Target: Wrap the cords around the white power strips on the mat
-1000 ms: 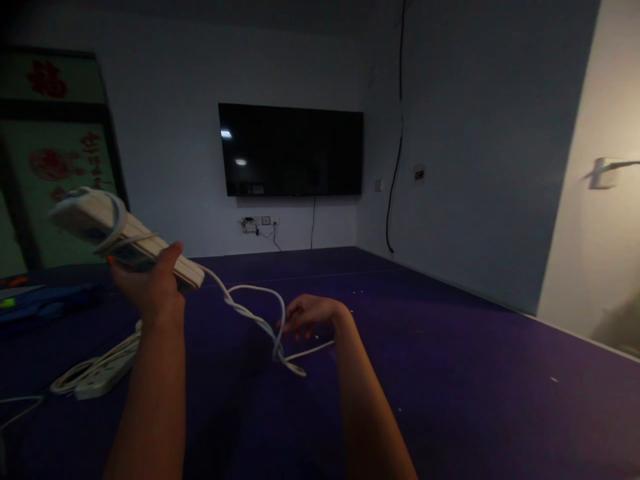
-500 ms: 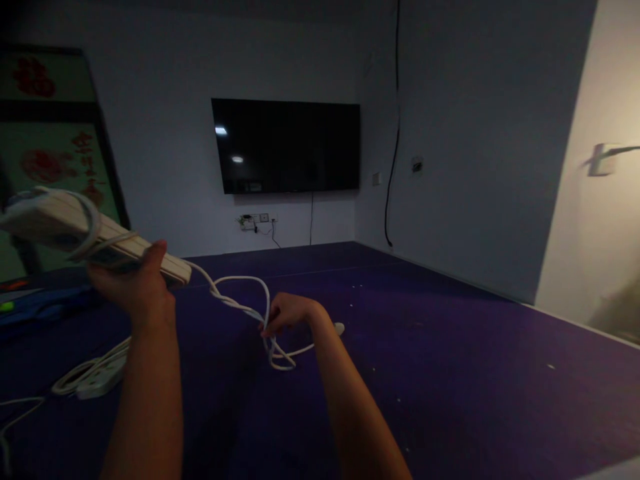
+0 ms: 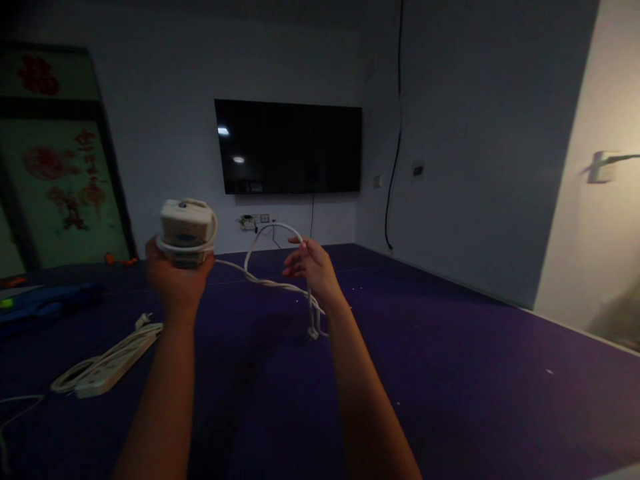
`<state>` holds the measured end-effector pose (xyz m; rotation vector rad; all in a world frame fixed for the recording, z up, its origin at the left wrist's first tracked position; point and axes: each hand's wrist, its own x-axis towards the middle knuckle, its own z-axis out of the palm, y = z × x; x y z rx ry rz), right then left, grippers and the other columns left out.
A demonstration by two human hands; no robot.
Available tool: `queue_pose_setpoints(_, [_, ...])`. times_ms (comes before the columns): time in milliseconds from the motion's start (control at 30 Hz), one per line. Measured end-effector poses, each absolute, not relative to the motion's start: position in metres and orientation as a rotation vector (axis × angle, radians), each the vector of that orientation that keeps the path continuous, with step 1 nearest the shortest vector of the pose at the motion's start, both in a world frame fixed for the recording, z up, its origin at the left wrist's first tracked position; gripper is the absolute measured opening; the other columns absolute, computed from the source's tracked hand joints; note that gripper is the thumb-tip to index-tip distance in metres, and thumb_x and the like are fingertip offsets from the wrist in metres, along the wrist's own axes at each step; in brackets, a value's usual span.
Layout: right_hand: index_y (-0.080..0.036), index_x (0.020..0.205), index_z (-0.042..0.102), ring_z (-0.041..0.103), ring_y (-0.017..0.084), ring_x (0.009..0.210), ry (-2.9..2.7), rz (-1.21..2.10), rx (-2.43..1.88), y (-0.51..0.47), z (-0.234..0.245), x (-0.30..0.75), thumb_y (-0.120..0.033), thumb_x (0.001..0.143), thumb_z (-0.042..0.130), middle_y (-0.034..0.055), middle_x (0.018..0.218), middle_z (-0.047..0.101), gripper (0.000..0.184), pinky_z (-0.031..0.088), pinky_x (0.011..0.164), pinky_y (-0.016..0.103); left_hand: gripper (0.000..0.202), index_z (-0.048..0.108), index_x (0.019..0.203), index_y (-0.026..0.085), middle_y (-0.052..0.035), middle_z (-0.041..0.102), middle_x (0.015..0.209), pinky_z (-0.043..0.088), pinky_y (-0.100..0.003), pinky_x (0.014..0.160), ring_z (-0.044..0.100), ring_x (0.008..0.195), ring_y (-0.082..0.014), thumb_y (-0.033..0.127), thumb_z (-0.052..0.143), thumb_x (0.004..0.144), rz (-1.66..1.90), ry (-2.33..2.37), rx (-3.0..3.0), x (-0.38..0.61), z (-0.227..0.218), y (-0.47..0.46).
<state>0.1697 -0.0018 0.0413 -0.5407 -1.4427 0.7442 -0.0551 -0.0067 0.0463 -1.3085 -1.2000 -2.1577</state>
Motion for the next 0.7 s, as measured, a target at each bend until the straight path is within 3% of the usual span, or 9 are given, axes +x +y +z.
queue_pose_setpoints(133, [-0.021, 0.118, 0.052, 0.024, 0.005, 0.039, -1.262, 0.877, -0.441, -0.014, 0.053, 0.172, -0.037, 0.094, 0.036, -0.0063, 0.057, 0.040, 0.033, 0.027, 0.040, 0.019, 0.061, 0.053, 0.112, 0.023, -0.0053, 0.065, 0.094, 0.047, -0.036, 0.079, 0.063, 0.089, -0.0257, 0.033, 0.075, 0.056, -2.007, -1.239, -1.494, -0.046, 0.037, 0.004])
queue_pose_setpoints(300, [-0.021, 0.114, 0.059, 0.014, 0.005, 0.040, -1.252, 0.898, -0.403, -0.022, 0.059, 0.185, -0.043, 0.090, 0.045, -0.0076, 0.056, 0.031, 0.035, 0.015, 0.037, 0.020, 0.059, 0.058, 0.109, 0.022, -0.0074, 0.066, 0.094, 0.045, -0.041, 0.083, 0.063, 0.092, -0.0285, 0.027, 0.076, 0.053, -1.894, -1.190, -1.558, -0.046, 0.029, 0.013])
queue_pose_setpoints(433, [-0.017, 0.105, 0.065, 0.016, 0.003, 0.038, -1.311, 0.777, -0.479, -0.035, 0.062, 0.205, -0.045, 0.084, 0.056, -0.0077, 0.052, 0.036, 0.036, 0.011, 0.037, 0.021, 0.065, 0.055, 0.111, 0.021, -0.0041, 0.065, 0.090, 0.048, -0.039, 0.077, 0.063, 0.083, -0.0254, 0.027, 0.076, 0.050, -2.070, -1.238, -1.389, -0.057, 0.032, 0.015])
queue_pose_setpoints(700, [-0.014, 0.066, 0.065, 0.037, 0.008, 0.046, -1.262, -0.146, -0.908, -0.020, 0.054, 0.238, -0.036, 0.085, 0.050, -0.0021, 0.051, 0.047, 0.033, 0.024, 0.048, 0.023, 0.068, 0.044, 0.106, 0.017, -0.0063, 0.059, 0.100, 0.045, -0.036, 0.092, 0.060, 0.093, -0.0210, 0.019, 0.078, 0.047, -2.337, -0.943, -1.119, -0.077, 0.047, -0.009])
